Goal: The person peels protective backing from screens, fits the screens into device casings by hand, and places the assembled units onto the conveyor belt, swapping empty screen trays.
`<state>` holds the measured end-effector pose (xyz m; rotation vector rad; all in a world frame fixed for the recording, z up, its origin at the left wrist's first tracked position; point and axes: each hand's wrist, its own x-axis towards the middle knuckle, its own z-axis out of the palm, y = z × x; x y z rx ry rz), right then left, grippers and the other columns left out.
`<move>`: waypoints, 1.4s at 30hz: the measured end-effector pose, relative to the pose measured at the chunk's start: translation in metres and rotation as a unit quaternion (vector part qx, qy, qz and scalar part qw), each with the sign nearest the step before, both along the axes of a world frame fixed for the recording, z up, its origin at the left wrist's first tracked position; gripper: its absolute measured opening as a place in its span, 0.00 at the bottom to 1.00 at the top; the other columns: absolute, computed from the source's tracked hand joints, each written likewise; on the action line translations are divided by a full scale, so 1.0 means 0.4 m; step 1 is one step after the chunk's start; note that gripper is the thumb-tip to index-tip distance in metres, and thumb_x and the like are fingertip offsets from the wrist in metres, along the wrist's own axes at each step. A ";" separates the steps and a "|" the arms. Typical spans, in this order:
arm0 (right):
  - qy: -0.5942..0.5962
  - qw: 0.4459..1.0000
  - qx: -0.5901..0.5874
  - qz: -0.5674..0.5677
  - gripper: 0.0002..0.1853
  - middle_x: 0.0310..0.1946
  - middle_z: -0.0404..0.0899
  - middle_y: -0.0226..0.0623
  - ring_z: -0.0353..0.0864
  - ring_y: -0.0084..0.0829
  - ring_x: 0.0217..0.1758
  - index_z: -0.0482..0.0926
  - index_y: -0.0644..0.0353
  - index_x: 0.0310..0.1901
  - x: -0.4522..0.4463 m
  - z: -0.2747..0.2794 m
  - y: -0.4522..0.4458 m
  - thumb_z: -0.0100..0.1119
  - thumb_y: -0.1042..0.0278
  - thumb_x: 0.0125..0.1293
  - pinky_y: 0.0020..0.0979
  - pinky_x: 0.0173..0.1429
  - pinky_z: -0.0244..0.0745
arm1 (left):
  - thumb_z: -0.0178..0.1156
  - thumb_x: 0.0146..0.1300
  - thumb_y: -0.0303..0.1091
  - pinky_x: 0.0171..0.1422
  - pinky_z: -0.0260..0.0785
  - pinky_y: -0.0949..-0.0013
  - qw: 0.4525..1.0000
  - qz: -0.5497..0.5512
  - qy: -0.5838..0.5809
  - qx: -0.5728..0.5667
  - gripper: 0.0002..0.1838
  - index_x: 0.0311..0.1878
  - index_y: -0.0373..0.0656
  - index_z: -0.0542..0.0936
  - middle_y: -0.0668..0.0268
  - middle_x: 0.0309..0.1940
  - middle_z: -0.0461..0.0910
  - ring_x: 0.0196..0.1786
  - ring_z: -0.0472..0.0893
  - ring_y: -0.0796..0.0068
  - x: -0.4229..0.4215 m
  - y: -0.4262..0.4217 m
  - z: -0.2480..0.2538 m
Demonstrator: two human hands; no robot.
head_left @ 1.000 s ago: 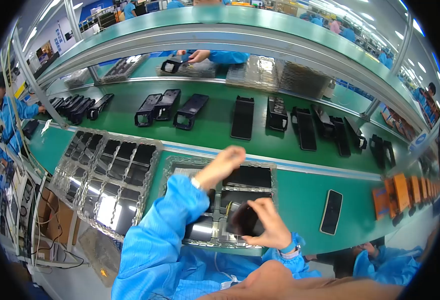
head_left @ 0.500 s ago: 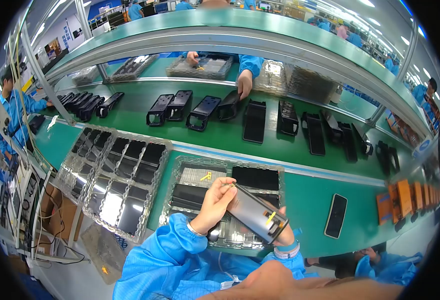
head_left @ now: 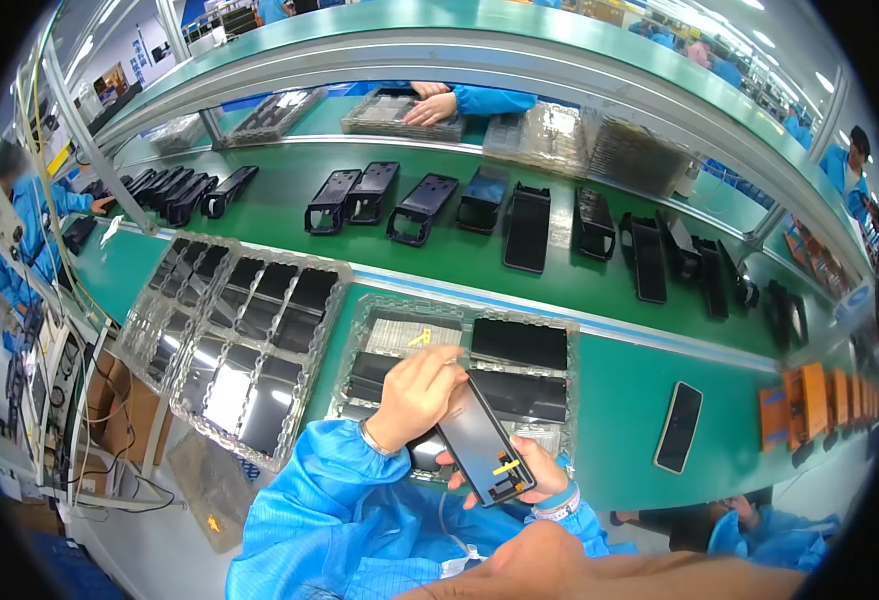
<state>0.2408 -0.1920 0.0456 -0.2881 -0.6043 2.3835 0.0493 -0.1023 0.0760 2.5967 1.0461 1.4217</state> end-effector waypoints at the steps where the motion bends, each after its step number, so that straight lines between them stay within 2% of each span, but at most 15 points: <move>1: -0.008 1.000 0.016 -0.015 0.39 0.65 0.62 0.60 0.74 0.47 0.60 0.52 0.63 0.71 -0.003 0.006 0.001 0.40 0.38 0.70 0.45 0.52 0.79 | 0.62 0.54 0.21 0.37 0.74 0.65 1.000 0.006 -0.030 0.002 0.04 0.30 0.38 0.76 0.58 0.43 0.80 0.36 0.81 0.57 -0.001 0.014 -0.016; 3: 0.015 0.999 0.006 -0.028 0.40 0.65 0.62 0.60 0.74 0.48 0.59 0.52 0.61 0.72 0.000 0.019 0.009 0.40 0.38 0.70 0.45 0.52 0.79 | 0.60 0.56 0.21 0.48 0.72 0.62 0.996 0.005 -0.072 -0.044 0.03 0.31 0.38 0.75 0.54 0.47 0.76 0.47 0.78 0.53 -0.006 0.036 -0.034; 6: 0.078 0.994 -0.042 -0.067 0.39 0.65 0.61 0.60 0.75 0.49 0.58 0.52 0.60 0.72 -0.003 0.008 0.020 0.40 0.39 0.70 0.49 0.51 0.79 | 0.59 0.59 0.23 0.56 0.66 0.60 0.993 -0.011 -0.074 -0.093 0.03 0.32 0.37 0.74 0.53 0.49 0.74 0.53 0.73 0.53 -0.010 0.075 -0.016; 7: 0.097 0.990 -0.064 -0.086 0.38 0.65 0.61 0.61 0.74 0.49 0.58 0.52 0.59 0.72 -0.003 0.000 0.020 0.41 0.40 0.70 0.50 0.51 0.79 | 0.58 0.60 0.24 0.62 0.60 0.56 0.977 -0.002 -0.142 -0.157 0.03 0.31 0.38 0.75 0.53 0.50 0.72 0.55 0.69 0.51 -0.017 0.100 -0.046; 10: 0.128 0.977 -0.069 -0.157 0.39 0.68 0.58 0.58 0.71 0.53 0.62 0.51 0.56 0.73 0.013 -0.005 0.027 0.39 0.39 0.68 0.55 0.52 0.78 | 0.58 0.62 0.30 0.63 0.57 0.52 0.970 0.096 -0.051 -0.216 0.06 0.33 0.36 0.78 0.50 0.51 0.71 0.57 0.64 0.48 -0.076 0.180 -0.134; 14: 0.080 0.975 -0.041 -0.202 0.40 0.67 0.59 0.56 0.72 0.52 0.61 0.51 0.54 0.73 0.015 0.016 0.020 0.34 0.34 0.69 0.55 0.51 0.79 | 0.72 0.45 0.35 0.63 0.55 0.46 0.959 0.198 0.093 -0.181 0.14 0.33 0.38 0.82 0.48 0.54 0.68 0.58 0.62 0.44 -0.107 0.232 -0.219; 15: 0.079 0.976 -0.037 -0.199 0.40 0.67 0.60 0.55 0.72 0.51 0.61 0.51 0.54 0.73 0.013 0.021 0.024 0.33 0.33 0.69 0.55 0.50 0.79 | 0.76 0.37 0.37 0.63 0.56 0.47 0.957 0.197 0.084 -0.193 0.18 0.30 0.40 0.81 0.48 0.56 0.67 0.59 0.62 0.44 -0.113 0.238 -0.215; 19: -0.015 0.967 0.046 -0.249 0.40 0.63 0.65 0.51 0.73 0.46 0.59 0.56 0.58 0.69 0.006 0.030 0.023 0.29 0.32 0.70 0.48 0.49 0.80 | 0.76 0.39 0.36 0.63 0.57 0.50 0.945 0.285 0.096 -0.132 0.20 0.34 0.40 0.78 0.46 0.56 0.66 0.58 0.63 0.45 -0.100 0.221 -0.145; 22: -0.106 0.929 0.133 -0.329 0.37 0.62 0.66 0.49 0.74 0.41 0.58 0.59 0.63 0.67 -0.006 0.028 0.036 0.32 0.36 0.72 0.44 0.53 0.79 | 0.76 0.41 0.33 0.63 0.57 0.52 0.978 0.190 -0.020 -0.084 0.21 0.38 0.41 0.76 0.48 0.55 0.66 0.60 0.62 0.45 -0.041 0.157 -0.071; 25: -0.177 0.906 0.162 -0.349 0.34 0.60 0.69 0.45 0.74 0.34 0.58 0.63 0.67 0.64 0.003 0.025 0.046 0.35 0.41 0.74 0.36 0.59 0.73 | 0.72 0.44 0.26 0.51 0.70 0.62 0.977 -0.112 -0.097 -0.152 0.14 0.35 0.40 0.79 0.56 0.45 0.76 0.48 0.78 0.58 0.025 0.029 0.040; 27: -0.234 0.876 0.220 -0.360 0.33 0.59 0.70 0.42 0.73 0.29 0.58 0.64 0.68 0.64 0.005 0.028 0.054 0.35 0.43 0.75 0.31 0.62 0.68 | 0.74 0.42 0.24 0.49 0.73 0.64 0.936 -0.262 -0.111 -0.205 0.15 0.36 0.40 0.82 0.56 0.46 0.78 0.43 0.81 0.62 0.054 -0.042 0.063; 30: -0.271 0.852 0.299 -0.333 0.33 0.59 0.70 0.41 0.72 0.28 0.58 0.63 0.69 0.64 0.018 0.033 0.063 0.35 0.43 0.75 0.30 0.63 0.67 | 0.75 0.44 0.26 0.57 0.73 0.60 0.933 -0.278 -0.100 -0.207 0.21 0.44 0.39 0.80 0.58 0.45 0.78 0.47 0.79 0.62 0.071 -0.074 0.085; 36: -0.256 0.867 0.265 -0.337 0.34 0.53 0.72 0.40 0.72 0.26 0.55 0.64 0.71 0.63 0.006 0.034 0.056 0.37 0.43 0.74 0.29 0.60 0.67 | 0.73 0.45 0.27 0.58 0.69 0.56 0.916 -0.299 -0.092 -0.250 0.27 0.51 0.41 0.75 0.61 0.43 0.75 0.44 0.76 0.61 0.060 -0.049 0.064; 39: -0.273 0.857 0.253 -0.355 0.35 0.52 0.73 0.40 0.72 0.27 0.53 0.64 0.70 0.63 0.001 0.043 0.052 0.37 0.42 0.74 0.30 0.60 0.67 | 0.72 0.48 0.27 0.57 0.69 0.60 0.873 -0.254 -0.120 -0.398 0.23 0.49 0.41 0.76 0.62 0.40 0.74 0.43 0.76 0.63 0.050 -0.052 0.069; 42: -0.273 0.846 0.284 -0.361 0.35 0.52 0.73 0.40 0.73 0.27 0.53 0.65 0.70 0.62 0.004 0.036 0.063 0.37 0.40 0.73 0.30 0.60 0.68 | 0.71 0.51 0.27 0.52 0.70 0.65 0.864 -0.267 -0.101 -0.415 0.18 0.46 0.40 0.77 0.63 0.39 0.73 0.42 0.76 0.67 0.049 -0.039 0.060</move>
